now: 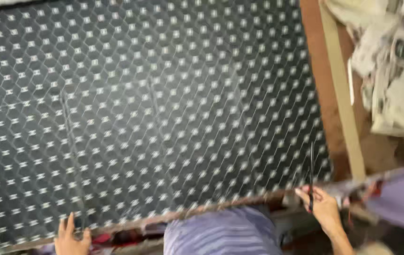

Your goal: The person places a newspaper pattern over a black logo-patterned fabric sheet and marks cut lines on it with a white marker. They then use scissors to cut the fabric along the marked lines, cutting several strips and pieces and setting the cut pieces aside on the workbench.

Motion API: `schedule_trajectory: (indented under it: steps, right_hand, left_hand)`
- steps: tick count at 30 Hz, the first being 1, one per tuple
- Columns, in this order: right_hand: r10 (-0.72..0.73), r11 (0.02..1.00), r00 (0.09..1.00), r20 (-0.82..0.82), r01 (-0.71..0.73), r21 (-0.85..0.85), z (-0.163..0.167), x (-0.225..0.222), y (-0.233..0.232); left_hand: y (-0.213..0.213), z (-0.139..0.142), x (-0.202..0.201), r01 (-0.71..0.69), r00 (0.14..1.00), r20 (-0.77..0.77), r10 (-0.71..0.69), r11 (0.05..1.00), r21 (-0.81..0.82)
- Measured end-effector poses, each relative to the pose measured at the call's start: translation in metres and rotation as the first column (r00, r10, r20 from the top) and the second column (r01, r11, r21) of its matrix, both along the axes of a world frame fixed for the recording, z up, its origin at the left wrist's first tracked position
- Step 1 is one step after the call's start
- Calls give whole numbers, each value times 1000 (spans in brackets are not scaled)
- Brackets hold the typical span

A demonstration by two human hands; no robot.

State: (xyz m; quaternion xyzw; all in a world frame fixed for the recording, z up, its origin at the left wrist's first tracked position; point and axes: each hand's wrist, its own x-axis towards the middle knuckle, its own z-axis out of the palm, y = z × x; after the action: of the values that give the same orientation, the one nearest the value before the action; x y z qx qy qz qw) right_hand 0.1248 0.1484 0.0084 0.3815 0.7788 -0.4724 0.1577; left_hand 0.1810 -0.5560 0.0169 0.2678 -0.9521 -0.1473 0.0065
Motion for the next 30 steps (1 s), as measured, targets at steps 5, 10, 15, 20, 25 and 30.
schedule_trajectory:
  steps: [5, 10, 15, 20, 25, 30]
  right_hand:
    - [290, 954, 955, -57, -283, 104, -6, -122, 102]
    - [504, 863, 862, -50, -501, 62, -3, -250, 157]
    - [812, 526, 569, 130, -809, 261, 22, -377, 192]
    - [901, 376, 402, 162, -911, 168, 33, -477, 218]
    - [915, 33, 51, 399, -998, 54, 31, -554, 231]
    - [860, -38, -90, 502, -993, -113, 19, -600, 206]
  left_hand:
    - [185, 3, -30, -26, 968, -249, 26, 1000, 4]
    - [373, 13, -159, 154, 902, -419, -107, 985, 79]
    - [529, 1, -297, 440, 858, -396, -327, 865, 241]
    - [627, -43, -377, 594, 754, -464, -466, 785, 177]
    - [640, -75, -383, 616, 781, -231, -580, 776, 136]
    - [640, -79, -381, 602, 796, -155, -585, 790, 116]
